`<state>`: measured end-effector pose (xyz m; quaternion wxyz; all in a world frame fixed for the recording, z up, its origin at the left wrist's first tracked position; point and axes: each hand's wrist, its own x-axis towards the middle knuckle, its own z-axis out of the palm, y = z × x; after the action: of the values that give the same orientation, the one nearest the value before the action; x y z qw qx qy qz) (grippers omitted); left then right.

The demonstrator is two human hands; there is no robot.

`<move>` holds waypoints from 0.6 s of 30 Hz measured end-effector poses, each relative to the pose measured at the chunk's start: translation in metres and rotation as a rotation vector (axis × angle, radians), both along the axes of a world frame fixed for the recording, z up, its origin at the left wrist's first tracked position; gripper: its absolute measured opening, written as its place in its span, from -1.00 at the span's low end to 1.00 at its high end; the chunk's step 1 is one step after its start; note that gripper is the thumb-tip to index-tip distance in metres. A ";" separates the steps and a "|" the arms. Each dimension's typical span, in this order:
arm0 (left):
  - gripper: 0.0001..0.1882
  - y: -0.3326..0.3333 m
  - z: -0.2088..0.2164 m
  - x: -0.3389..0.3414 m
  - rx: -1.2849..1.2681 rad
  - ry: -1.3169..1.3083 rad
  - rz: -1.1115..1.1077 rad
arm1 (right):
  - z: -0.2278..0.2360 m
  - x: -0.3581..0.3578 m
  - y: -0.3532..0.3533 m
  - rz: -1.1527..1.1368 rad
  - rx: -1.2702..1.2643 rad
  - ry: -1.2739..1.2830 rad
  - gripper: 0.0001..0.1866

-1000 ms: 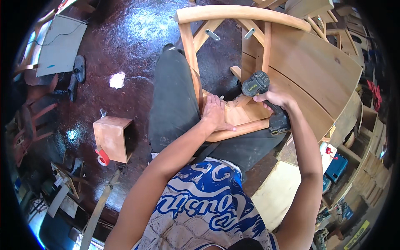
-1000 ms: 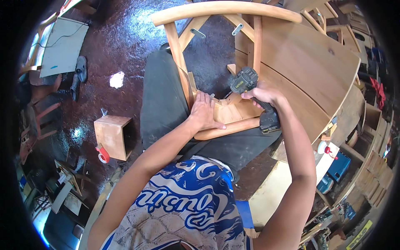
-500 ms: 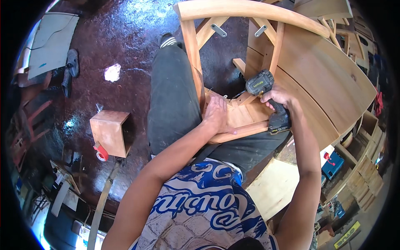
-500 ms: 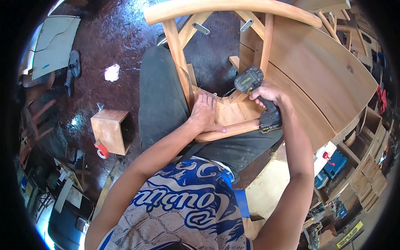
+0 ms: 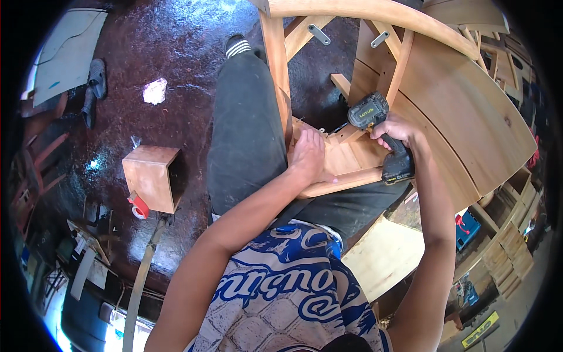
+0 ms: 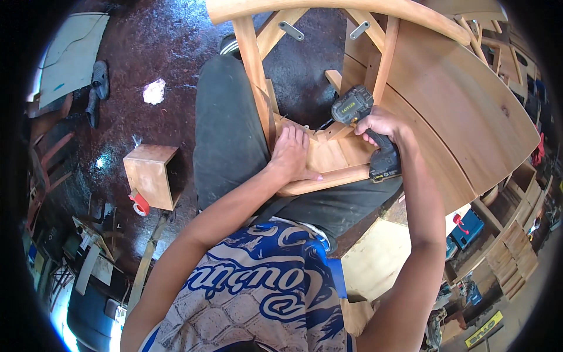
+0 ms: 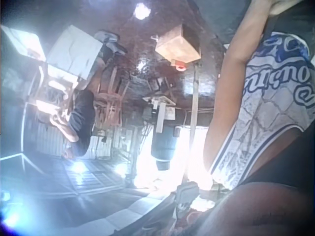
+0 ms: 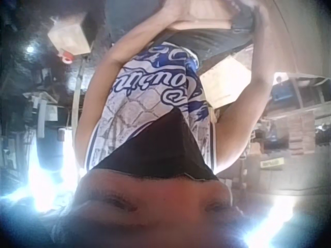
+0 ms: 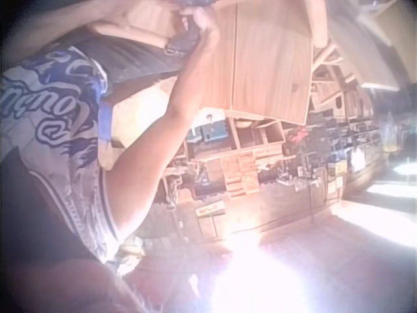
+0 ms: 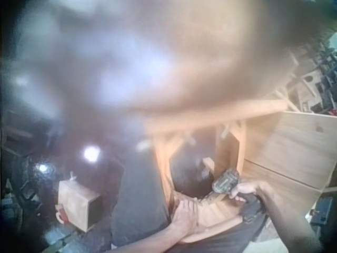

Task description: The person assembles wooden chairs by applying glue to wooden blocks and then securing them to the chair frame using a power drill.

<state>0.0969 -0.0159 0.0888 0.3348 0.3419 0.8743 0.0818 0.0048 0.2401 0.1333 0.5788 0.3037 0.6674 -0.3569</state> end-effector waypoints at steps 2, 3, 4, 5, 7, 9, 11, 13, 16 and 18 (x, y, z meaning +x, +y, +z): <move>0.32 0.000 0.000 0.000 -0.009 -0.008 -0.006 | 0.000 -0.001 -0.001 0.000 -0.005 -0.003 -0.86; 0.31 0.000 0.000 0.000 -0.007 0.002 -0.003 | 0.000 -0.002 -0.001 0.012 -0.005 -0.007 -0.86; 0.30 0.000 -0.001 0.000 -0.004 0.011 -0.001 | -0.001 -0.004 -0.001 0.025 -0.005 -0.012 -0.86; 0.30 0.000 0.002 -0.001 -0.003 0.009 -0.003 | -0.002 -0.005 0.000 0.023 -0.004 -0.014 -0.86; 0.30 0.001 0.006 -0.004 -0.039 -0.050 -0.028 | -0.007 -0.008 0.001 0.068 0.000 -0.030 -0.86; 0.31 0.001 0.003 -0.002 -0.043 -0.061 -0.025 | -0.004 -0.017 -0.007 0.063 -0.006 -0.058 -0.86; 0.33 0.001 0.002 -0.002 -0.042 -0.073 -0.024 | -0.007 -0.024 -0.007 0.056 -0.005 -0.128 -0.87; 0.36 0.001 0.002 -0.005 -0.077 -0.150 -0.067 | -0.019 -0.025 0.003 0.044 -0.029 -0.184 -0.87; 0.38 0.000 0.006 -0.008 -0.106 -0.126 -0.091 | -0.029 -0.027 0.010 0.044 -0.066 -0.257 -0.89; 0.38 0.000 0.007 -0.010 -0.117 -0.142 -0.092 | -0.034 -0.027 0.011 0.039 -0.045 -0.303 -0.87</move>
<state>0.0873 -0.0155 0.0957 0.4185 0.3550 0.8351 0.0393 -0.0222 0.2512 0.0991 0.6862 0.3280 0.5700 -0.3109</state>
